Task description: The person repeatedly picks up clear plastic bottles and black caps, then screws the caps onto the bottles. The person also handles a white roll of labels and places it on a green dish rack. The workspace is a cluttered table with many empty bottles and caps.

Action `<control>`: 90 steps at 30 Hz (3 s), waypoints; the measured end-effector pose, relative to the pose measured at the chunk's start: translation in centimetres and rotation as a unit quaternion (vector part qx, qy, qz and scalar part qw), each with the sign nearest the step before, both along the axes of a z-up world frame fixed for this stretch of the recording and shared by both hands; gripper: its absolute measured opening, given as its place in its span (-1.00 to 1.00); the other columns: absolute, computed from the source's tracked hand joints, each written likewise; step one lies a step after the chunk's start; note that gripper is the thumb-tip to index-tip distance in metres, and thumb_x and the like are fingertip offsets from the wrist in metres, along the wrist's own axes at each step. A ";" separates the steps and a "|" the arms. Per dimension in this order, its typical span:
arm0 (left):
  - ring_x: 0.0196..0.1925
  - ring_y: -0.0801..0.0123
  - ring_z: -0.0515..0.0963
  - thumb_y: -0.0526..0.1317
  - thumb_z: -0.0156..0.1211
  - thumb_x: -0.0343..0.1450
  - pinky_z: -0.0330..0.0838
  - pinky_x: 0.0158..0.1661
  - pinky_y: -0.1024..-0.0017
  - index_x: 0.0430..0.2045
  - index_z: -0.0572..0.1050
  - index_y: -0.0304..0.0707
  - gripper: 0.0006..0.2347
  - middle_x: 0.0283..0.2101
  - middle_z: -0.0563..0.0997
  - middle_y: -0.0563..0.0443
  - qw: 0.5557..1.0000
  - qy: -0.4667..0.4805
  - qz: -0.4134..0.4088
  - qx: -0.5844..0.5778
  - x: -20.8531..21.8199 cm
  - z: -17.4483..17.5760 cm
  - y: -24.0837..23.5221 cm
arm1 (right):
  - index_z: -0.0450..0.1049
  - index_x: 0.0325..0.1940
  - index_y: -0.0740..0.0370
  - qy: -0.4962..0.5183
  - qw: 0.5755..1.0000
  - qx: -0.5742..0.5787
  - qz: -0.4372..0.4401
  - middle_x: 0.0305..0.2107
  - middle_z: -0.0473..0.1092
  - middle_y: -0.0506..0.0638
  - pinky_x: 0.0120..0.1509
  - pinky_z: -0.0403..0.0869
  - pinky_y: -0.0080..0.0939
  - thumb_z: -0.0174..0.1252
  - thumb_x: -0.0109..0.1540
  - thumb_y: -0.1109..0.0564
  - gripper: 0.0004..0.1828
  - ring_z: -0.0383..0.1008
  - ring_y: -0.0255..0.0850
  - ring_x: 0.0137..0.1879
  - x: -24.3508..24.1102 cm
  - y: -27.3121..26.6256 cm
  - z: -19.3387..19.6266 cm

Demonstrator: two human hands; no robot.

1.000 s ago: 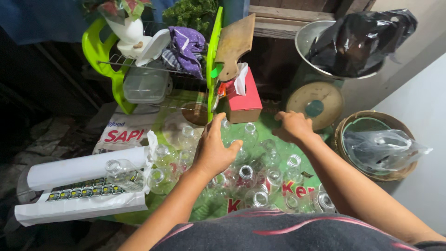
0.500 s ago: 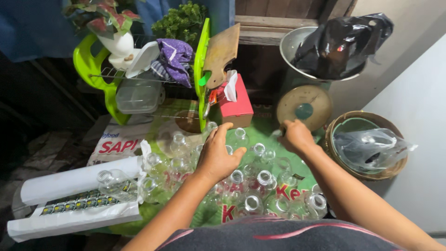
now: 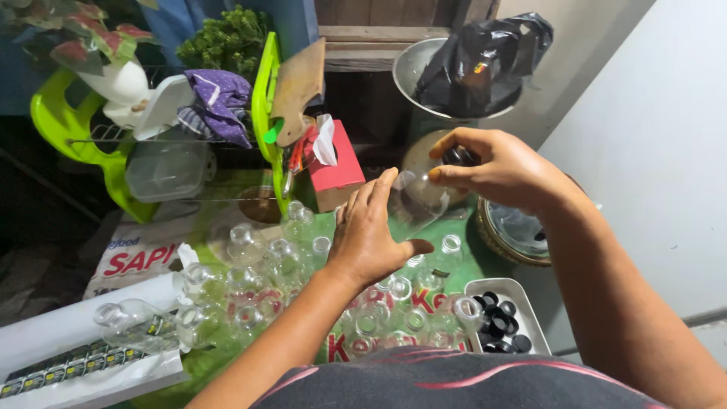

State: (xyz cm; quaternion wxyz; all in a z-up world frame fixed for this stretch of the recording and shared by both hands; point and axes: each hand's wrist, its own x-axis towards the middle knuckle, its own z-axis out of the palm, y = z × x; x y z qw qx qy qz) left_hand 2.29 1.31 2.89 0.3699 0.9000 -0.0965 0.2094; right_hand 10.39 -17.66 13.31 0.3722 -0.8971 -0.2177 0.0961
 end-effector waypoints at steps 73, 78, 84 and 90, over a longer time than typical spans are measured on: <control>0.10 0.04 0.59 -0.07 0.62 0.04 0.48 0.09 0.19 0.25 0.26 -0.21 -0.14 0.09 0.56 -0.25 0.991 0.089 -0.013 -0.094 -2.7 -3.5 -3.6 | 0.65 -0.02 0.10 0.189 0.953 -0.120 -0.205 -0.45 0.56 0.08 -0.33 0.47 -0.18 0.35 0.17 0.02 -0.69 0.49 -0.21 -0.42 0.9 -17.4 -24.2; 0.14 0.04 0.58 -0.09 0.61 0.06 0.46 0.11 0.19 0.24 0.27 -0.23 -0.16 0.12 0.55 -0.23 0.993 0.061 -0.007 -0.101 -3.3 -2.7 -3.4 | 0.43 0.27 0.24 0.169 0.960 0.222 -0.035 -0.11 0.51 -0.03 -0.10 0.52 -0.30 0.26 0.22 0.09 -0.47 0.51 -0.37 -0.15 -0.2 -12.2 -10.4; 0.11 0.03 0.59 -0.10 0.61 0.06 0.47 0.08 0.17 0.26 0.26 -0.22 -0.15 0.09 0.56 -0.22 0.995 0.045 0.022 -0.085 -4.8 -0.8 -2.8 | 0.45 0.22 0.22 0.046 0.979 0.188 0.064 -0.07 0.52 -0.09 -0.20 0.48 -0.37 0.31 0.15 0.10 -0.46 0.49 -0.45 -0.20 -4.2 -4.8 -1.9; 0.15 0.01 0.57 -0.09 0.62 0.08 0.46 0.11 0.16 0.26 0.25 -0.24 -0.16 0.10 0.56 -0.22 0.995 0.015 0.038 -0.096 -7.0 0.1 -1.5 | 0.53 0.11 0.27 -0.018 0.985 0.150 0.083 -0.46 0.43 -0.14 -0.38 0.29 -0.41 0.38 0.17 0.08 -0.54 0.30 -0.49 -0.40 -6.6 -0.5 -1.1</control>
